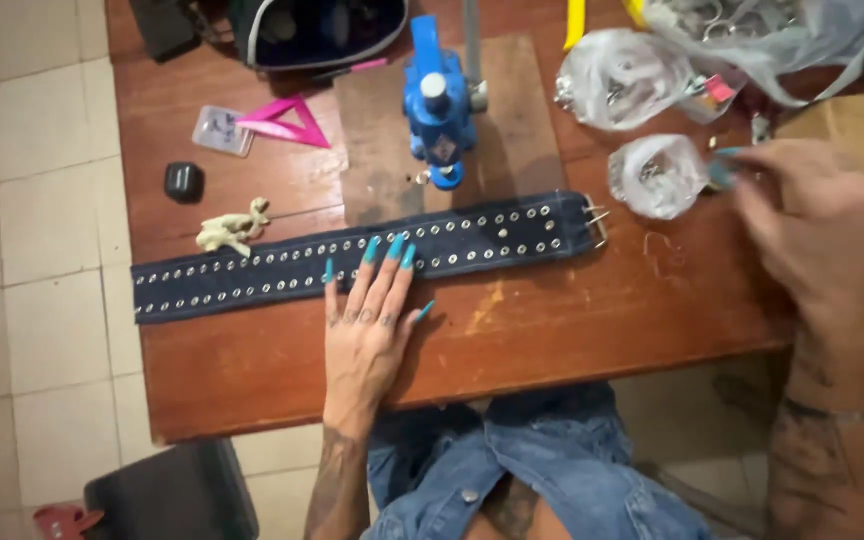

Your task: Attaching metal eyelets to a leather belt using a manual hand press machine

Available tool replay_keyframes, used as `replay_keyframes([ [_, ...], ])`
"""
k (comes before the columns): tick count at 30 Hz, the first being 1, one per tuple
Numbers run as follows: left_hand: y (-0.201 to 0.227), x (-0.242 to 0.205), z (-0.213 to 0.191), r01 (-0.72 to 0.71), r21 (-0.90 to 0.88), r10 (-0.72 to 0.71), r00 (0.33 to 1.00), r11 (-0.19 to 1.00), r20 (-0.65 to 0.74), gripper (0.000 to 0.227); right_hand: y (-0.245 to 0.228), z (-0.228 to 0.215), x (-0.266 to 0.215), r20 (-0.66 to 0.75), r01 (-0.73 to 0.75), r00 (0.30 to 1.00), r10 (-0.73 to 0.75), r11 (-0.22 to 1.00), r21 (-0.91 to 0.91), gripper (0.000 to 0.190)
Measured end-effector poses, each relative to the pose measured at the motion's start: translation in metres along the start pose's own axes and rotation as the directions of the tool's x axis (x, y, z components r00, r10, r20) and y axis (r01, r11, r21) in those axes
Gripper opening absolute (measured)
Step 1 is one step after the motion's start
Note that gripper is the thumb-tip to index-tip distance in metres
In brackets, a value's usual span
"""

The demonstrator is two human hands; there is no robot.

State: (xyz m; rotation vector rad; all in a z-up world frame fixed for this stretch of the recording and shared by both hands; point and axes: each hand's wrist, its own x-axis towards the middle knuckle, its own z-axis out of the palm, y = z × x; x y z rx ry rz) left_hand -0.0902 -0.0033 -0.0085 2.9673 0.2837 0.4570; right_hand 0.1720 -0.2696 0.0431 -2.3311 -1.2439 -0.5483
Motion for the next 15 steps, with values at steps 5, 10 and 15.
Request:
replay_keyframes([
  [5, -0.002, -0.008, 0.009, 0.097, -0.020, -0.098, 0.993, 0.995, -0.067, 0.044, -0.006, 0.029, 0.032, 0.459, 0.066, 0.887, -0.045, 0.997, -0.030, 0.030],
  [10, -0.005, -0.008, 0.009, 0.059, -0.050, -0.064, 0.993, 0.997, -0.097, 0.043, 0.006, 0.061, 0.039, 0.618, -0.098, 0.783, 0.076, 0.995, 0.001, 0.041],
  [15, -0.006, -0.008, 0.011, 0.033, -0.010, -0.034, 0.994, 0.999, -0.106, 0.042, 0.013, 0.058, 0.033, 0.577, -0.153, 0.816, 0.026, 0.973, 0.172, 0.018],
])
